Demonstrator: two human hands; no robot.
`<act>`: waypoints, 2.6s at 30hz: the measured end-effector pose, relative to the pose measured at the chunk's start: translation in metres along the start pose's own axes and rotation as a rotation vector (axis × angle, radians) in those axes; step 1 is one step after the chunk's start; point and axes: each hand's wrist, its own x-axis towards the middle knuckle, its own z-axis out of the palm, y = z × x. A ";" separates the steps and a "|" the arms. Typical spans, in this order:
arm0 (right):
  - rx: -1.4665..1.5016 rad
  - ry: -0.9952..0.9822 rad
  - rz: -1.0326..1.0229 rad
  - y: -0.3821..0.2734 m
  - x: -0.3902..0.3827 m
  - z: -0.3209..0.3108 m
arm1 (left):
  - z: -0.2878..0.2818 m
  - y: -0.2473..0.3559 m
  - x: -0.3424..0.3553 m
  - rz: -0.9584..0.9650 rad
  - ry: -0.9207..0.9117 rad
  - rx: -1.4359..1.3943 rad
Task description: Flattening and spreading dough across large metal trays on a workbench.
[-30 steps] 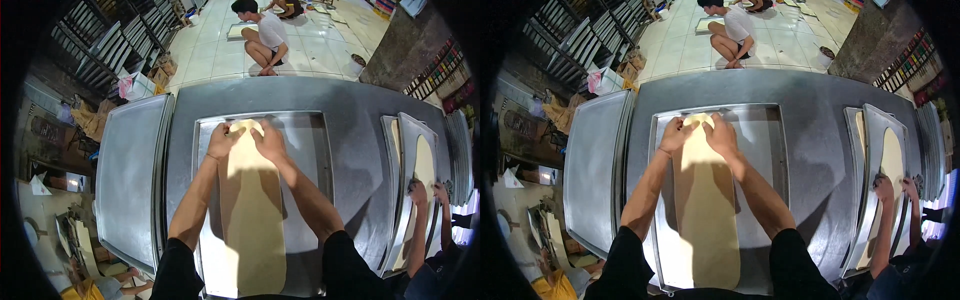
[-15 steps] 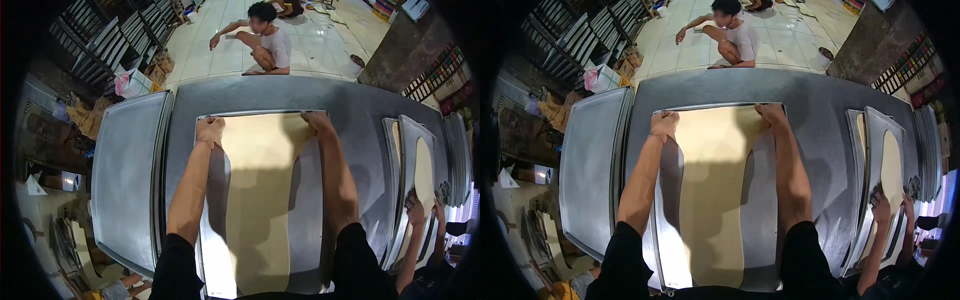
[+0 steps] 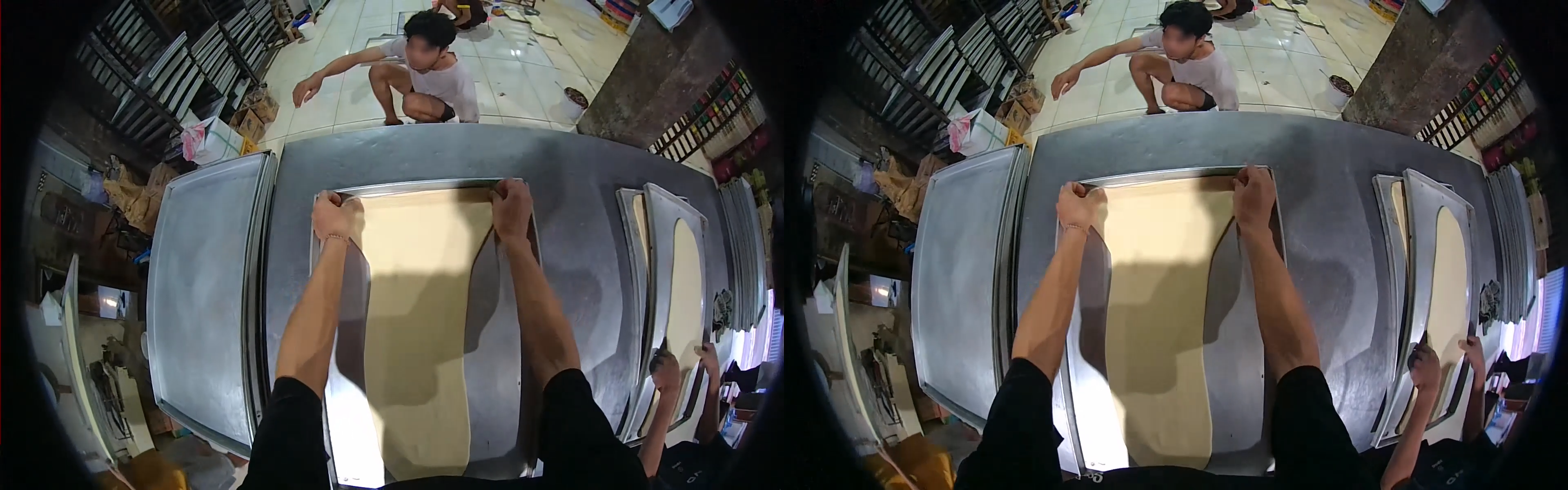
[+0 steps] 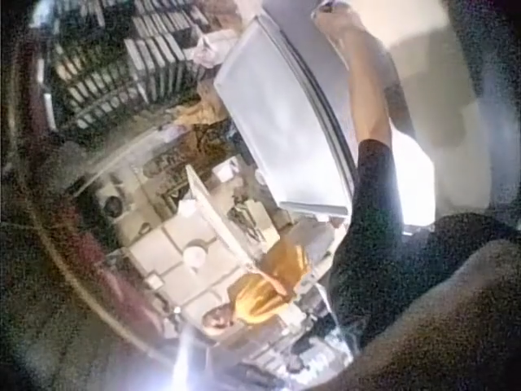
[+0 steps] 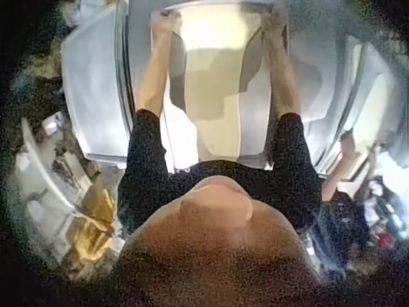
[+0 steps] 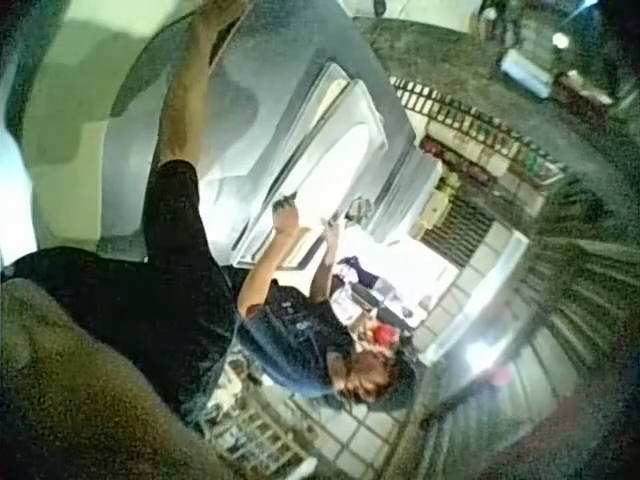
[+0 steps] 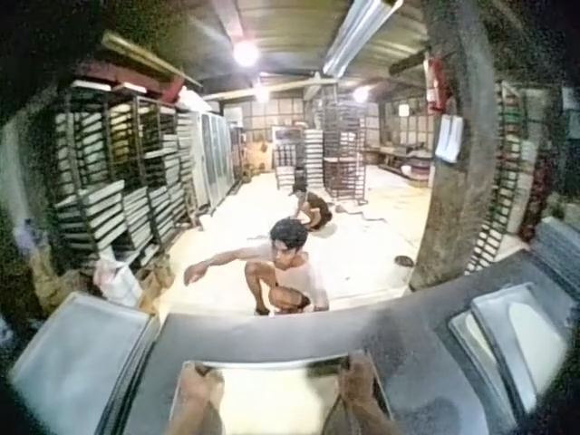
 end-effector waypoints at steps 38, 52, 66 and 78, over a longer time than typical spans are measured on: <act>-0.324 0.083 -0.133 0.043 -0.012 0.011 | 0.024 -0.001 -0.029 0.369 -0.148 0.452; 0.112 -0.362 0.712 -0.120 -0.095 -0.029 | -0.015 0.023 -0.105 -0.116 -0.389 0.051; -0.109 -0.073 0.543 -0.012 -0.095 -0.047 | 0.010 -0.055 -0.064 -0.143 -0.101 0.040; -0.093 -0.049 0.480 -0.041 -0.051 -0.012 | -0.004 -0.034 -0.039 0.205 0.204 0.148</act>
